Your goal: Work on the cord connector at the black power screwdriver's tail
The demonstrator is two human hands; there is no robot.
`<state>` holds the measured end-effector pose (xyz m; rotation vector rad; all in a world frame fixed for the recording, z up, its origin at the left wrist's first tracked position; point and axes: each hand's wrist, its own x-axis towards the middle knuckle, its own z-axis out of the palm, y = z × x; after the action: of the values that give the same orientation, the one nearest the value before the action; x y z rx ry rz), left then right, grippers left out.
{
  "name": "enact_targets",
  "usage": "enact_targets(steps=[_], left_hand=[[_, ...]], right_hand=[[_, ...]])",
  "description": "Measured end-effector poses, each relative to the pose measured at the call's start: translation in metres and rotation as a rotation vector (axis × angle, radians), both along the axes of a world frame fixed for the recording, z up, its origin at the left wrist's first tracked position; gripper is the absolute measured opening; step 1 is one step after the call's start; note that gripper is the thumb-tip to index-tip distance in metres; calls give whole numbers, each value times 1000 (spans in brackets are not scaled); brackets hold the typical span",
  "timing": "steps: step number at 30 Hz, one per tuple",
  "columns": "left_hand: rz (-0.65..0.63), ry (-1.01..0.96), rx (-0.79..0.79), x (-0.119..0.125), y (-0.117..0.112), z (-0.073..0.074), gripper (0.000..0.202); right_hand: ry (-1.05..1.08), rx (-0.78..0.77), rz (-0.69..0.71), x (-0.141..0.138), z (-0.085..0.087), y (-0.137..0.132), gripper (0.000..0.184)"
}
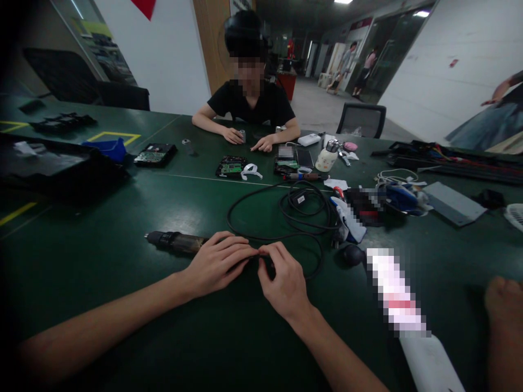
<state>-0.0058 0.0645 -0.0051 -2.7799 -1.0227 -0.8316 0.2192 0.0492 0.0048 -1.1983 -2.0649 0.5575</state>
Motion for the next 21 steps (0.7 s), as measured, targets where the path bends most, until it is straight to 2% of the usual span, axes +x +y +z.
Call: enact_targets(steps=[13, 21], left_hand=[[20, 38, -27, 2, 0, 0, 45], [68, 15, -9, 4, 0, -2, 39]], right_hand=[[-18, 11, 4, 0, 1, 0, 22], [0, 6, 4, 0, -1, 1, 25]])
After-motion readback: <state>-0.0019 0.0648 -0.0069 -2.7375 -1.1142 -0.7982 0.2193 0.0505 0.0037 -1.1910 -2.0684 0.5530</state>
